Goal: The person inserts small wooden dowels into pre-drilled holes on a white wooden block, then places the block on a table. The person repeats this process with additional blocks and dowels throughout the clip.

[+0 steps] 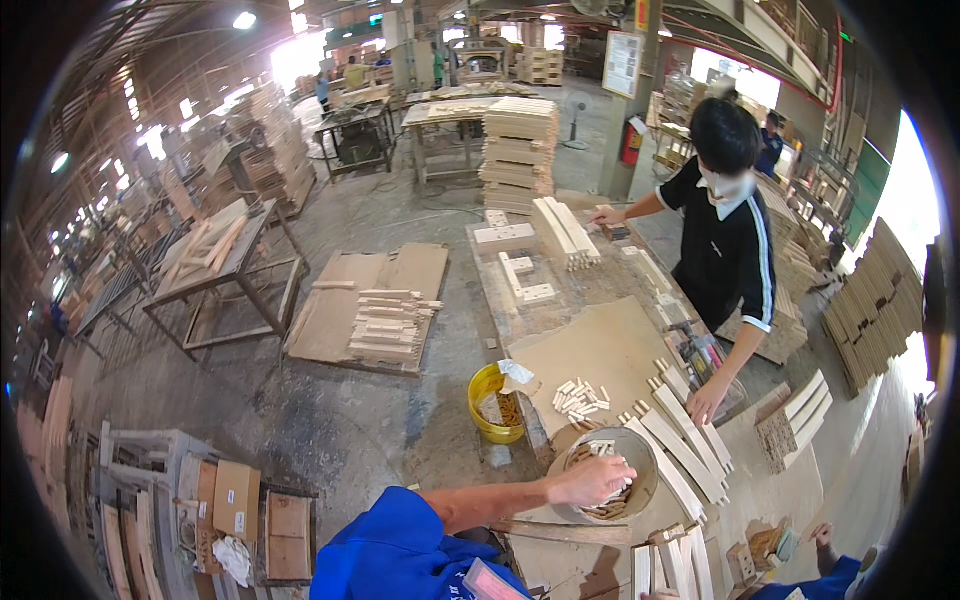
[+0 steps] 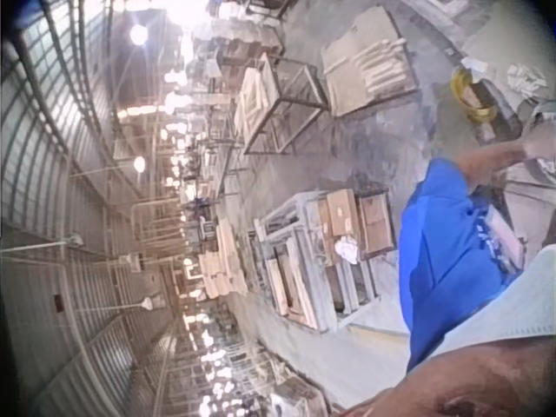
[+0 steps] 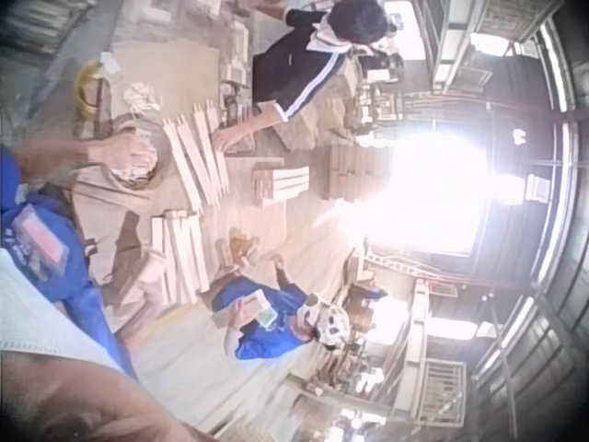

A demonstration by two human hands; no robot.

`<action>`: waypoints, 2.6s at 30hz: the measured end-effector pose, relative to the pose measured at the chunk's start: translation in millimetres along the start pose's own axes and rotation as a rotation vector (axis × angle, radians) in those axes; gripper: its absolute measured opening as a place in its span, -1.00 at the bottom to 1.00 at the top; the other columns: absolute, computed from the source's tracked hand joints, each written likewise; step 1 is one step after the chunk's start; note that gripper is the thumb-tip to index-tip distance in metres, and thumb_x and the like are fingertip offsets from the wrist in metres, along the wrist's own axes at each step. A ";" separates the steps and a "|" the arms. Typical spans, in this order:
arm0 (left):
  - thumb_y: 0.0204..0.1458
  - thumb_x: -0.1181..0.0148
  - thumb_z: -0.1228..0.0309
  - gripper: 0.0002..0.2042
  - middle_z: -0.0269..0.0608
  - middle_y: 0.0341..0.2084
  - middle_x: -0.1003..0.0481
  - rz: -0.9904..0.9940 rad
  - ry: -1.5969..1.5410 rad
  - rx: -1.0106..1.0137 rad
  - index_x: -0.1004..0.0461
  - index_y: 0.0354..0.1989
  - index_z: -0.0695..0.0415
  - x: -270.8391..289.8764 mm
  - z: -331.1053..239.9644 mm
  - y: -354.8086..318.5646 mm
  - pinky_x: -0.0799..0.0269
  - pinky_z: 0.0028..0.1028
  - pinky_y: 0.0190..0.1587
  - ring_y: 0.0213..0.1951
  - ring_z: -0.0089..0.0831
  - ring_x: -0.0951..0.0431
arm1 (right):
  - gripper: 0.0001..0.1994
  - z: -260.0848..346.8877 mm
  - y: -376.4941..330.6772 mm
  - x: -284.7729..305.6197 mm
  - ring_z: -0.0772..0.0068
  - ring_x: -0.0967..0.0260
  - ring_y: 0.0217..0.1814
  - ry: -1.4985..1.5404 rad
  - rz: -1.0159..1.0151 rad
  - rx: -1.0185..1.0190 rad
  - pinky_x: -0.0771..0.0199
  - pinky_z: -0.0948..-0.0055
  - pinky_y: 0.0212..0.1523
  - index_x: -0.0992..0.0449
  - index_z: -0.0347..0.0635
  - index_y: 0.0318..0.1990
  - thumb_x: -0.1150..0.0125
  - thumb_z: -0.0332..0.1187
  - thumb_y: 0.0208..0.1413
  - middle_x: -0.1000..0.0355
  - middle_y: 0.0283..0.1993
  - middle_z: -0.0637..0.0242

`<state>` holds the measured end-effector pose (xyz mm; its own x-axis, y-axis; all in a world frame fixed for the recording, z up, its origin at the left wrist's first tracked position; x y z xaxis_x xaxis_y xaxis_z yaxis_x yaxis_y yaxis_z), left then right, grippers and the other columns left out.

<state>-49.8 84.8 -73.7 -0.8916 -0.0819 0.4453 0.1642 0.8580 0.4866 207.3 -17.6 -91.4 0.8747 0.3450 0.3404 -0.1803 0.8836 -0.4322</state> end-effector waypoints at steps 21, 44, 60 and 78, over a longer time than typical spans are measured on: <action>0.27 -0.17 0.51 -0.92 -0.18 -0.41 -0.54 0.490 -0.465 0.092 -0.54 -0.14 0.22 -7.4 -112.4 17.6 -0.44 -0.40 -0.26 -0.36 -0.39 -0.54 | -0.42 36.4 -22.8 13.1 0.53 -0.53 -0.28 0.147 -0.111 0.381 -0.53 0.45 -0.20 -0.59 -0.16 -0.07 -0.65 -0.28 -0.38 -0.58 -0.29 0.39; 0.19 -0.24 0.41 -0.82 -0.15 -0.44 -0.58 0.895 -0.853 0.351 -0.62 -0.09 0.18 -51.3 -1.3 47.9 -0.48 -0.39 -0.35 -0.42 -0.37 -0.60 | -0.37 10.8 5.9 -0.8 0.25 -0.62 -0.21 0.092 -0.032 0.107 -0.58 0.33 -0.09 -0.58 -0.21 -0.03 -0.65 -0.20 -0.36 -0.62 -0.24 0.19; -0.04 -0.06 0.43 -0.78 0.26 -0.34 -0.58 0.797 0.333 0.340 -0.53 -0.24 0.19 -72.7 99.7 36.8 -0.53 -0.04 -0.12 -0.20 0.23 -0.59 | -0.40 2.9 -19.5 11.1 0.49 -0.52 -0.32 0.163 -0.260 0.238 -0.51 0.43 -0.20 -0.58 -0.19 -0.07 -0.69 -0.23 -0.34 -0.58 -0.33 0.37; 0.22 -0.23 0.50 -0.85 -0.05 -0.40 -0.55 0.733 -0.410 0.144 -0.53 -0.07 0.24 -9.8 -83.9 10.3 -0.45 -0.31 -0.35 -0.44 -0.23 -0.54 | -0.35 23.5 -20.0 -9.9 0.15 -0.63 -0.21 0.035 -0.189 0.257 -0.59 0.27 -0.13 -0.57 -0.18 0.01 -0.63 -0.18 -0.34 -0.62 -0.24 0.15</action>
<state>-3.9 51.9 -10.0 -0.6676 0.6857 0.2900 0.7292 0.6808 0.0688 191.7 -31.2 -66.5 0.9177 0.1597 0.3639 -0.1166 0.9836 -0.1376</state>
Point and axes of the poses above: each hand's wrist, its own y-axis towards the middle knuckle, its own x-axis out of the back of the hand, z = x × y, the point moved 5 cm from there along y, towards the middle knuckle
